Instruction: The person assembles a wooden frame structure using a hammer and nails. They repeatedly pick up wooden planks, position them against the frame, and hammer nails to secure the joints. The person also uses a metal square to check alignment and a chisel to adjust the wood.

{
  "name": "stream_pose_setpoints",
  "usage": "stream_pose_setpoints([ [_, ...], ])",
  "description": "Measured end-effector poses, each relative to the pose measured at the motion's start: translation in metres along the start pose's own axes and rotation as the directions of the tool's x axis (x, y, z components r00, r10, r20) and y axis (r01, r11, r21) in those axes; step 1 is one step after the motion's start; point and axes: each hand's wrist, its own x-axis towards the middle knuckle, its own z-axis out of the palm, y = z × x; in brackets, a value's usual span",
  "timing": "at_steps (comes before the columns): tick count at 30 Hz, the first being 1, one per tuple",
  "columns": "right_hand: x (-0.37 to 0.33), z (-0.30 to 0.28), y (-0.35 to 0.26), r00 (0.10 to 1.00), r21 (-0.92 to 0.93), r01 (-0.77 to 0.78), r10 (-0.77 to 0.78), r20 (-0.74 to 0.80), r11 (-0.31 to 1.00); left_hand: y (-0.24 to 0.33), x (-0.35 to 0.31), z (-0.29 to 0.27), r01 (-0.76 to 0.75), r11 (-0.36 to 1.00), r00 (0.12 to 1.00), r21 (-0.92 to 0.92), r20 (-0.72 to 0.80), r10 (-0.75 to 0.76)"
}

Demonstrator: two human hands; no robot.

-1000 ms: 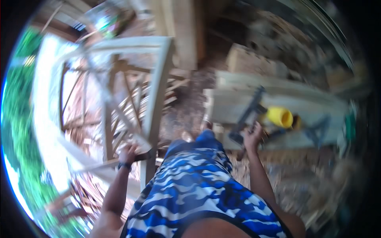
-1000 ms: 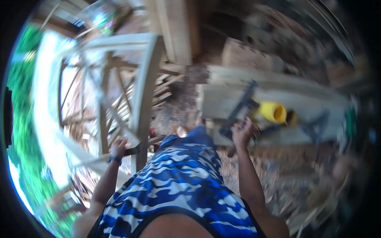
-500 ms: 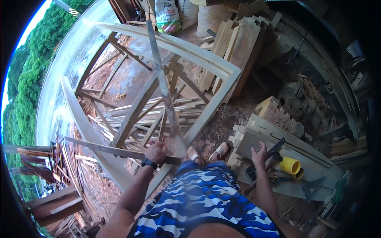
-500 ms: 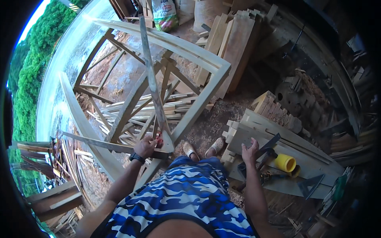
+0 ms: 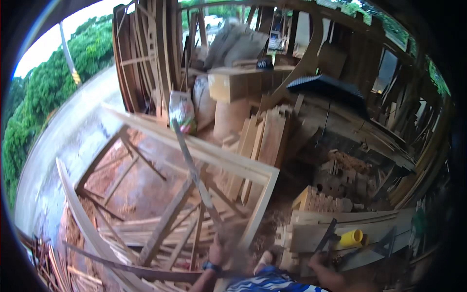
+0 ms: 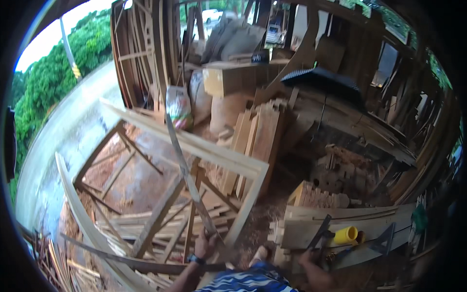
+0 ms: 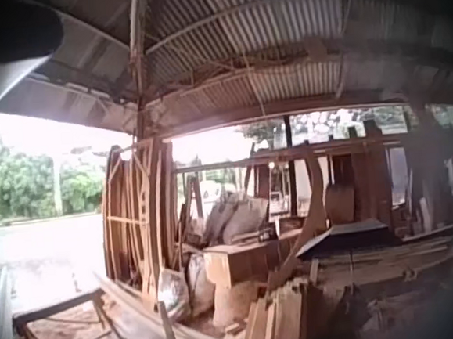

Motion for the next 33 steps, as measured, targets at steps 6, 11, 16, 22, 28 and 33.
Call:
stream_pose_setpoints([
  [6, -0.074, -0.019, 0.011, 0.995, -0.041, 0.075, -0.077, -0.059, 0.996, -0.008, 0.012, 0.012, -0.002, 0.998, 0.991, 0.056, 0.130, -0.005],
  [11, -0.102, -0.009, 0.012, 0.993, -0.078, 0.082, -0.089, -0.083, 0.994, 0.003, 0.007, 0.007, 0.009, 0.994, 0.992, -0.105, 0.129, 0.004],
  [16, -0.045, 0.052, 0.057, 0.939, -0.037, -0.060, 0.044, -0.342, 0.998, -0.009, 0.013, 0.038, -0.032, 0.994, 0.992, -0.105, 0.121, 0.045],
  [22, -0.088, -0.005, 0.018, 0.951, 0.591, 0.186, 0.008, -0.309, 0.785, -0.048, 0.019, 0.027, -0.173, 0.982, 0.984, -0.075, 0.038, 0.177],
  [28, -0.139, -0.029, 0.012, 0.887, 0.703, 0.390, -0.039, -0.459, 0.594, -0.021, 0.011, 0.019, 0.066, 0.995, 0.987, -0.078, 0.152, -0.054],
  [33, -0.184, -0.084, -0.004, 0.816, 0.739, 0.551, -0.065, -0.575, 0.388, 0.082, -0.005, 0.000, -0.423, 0.749, 0.796, 0.509, -0.186, 0.576],
])
